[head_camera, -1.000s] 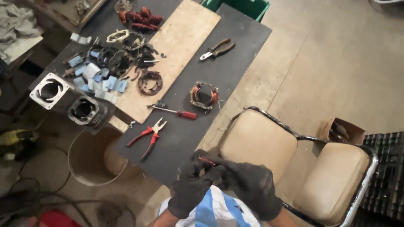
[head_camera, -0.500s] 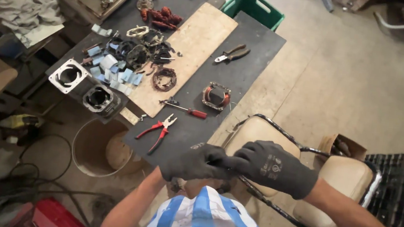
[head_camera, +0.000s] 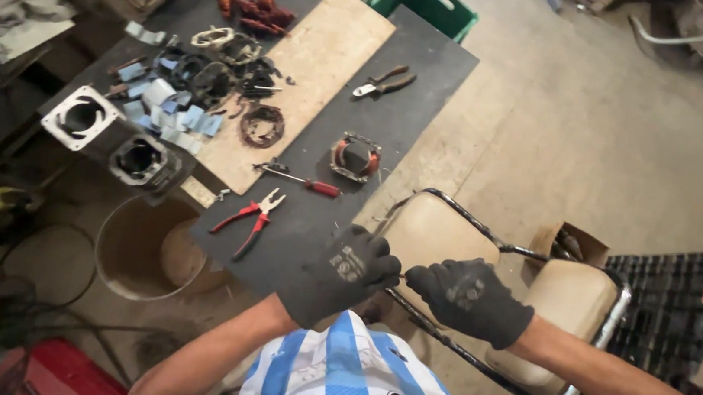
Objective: Stripping insulation from wires on an electric motor stator using pliers
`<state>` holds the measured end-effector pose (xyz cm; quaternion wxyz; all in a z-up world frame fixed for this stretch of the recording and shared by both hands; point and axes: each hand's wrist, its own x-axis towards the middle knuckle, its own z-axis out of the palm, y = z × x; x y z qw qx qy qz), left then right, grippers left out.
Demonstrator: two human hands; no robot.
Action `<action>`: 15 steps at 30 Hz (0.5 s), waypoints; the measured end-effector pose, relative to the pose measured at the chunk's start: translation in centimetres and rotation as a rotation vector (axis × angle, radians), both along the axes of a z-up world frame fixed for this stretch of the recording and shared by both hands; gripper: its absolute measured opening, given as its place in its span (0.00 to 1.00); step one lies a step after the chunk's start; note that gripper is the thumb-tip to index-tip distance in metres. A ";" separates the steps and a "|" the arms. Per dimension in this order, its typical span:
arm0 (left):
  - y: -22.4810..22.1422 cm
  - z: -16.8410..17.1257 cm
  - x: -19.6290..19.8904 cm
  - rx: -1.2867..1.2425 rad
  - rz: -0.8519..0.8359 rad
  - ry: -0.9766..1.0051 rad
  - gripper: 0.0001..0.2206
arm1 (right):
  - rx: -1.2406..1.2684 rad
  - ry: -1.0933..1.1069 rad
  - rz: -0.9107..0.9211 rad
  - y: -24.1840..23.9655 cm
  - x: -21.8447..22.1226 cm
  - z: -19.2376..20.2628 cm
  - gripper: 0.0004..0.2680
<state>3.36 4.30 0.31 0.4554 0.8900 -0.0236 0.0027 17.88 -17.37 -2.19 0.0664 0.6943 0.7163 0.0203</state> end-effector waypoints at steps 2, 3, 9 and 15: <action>-0.9 -2.7 0.6 0.312 -0.101 -0.118 0.12 | -0.102 0.444 -0.418 -0.1 -0.4 -0.5 0.06; -1.3 -4.7 0.9 0.307 -0.108 -0.120 0.12 | -0.105 0.443 -0.426 -0.2 -0.7 -0.5 0.06; -2.9 -11.2 2.0 0.700 -0.160 -0.344 0.11 | -0.025 1.961 -1.350 0.0 -2.4 2.1 0.13; -2.5 -5.7 1.6 0.314 0.019 -0.335 0.05 | 0.086 1.303 -0.958 -1.2 -2.0 6.9 0.21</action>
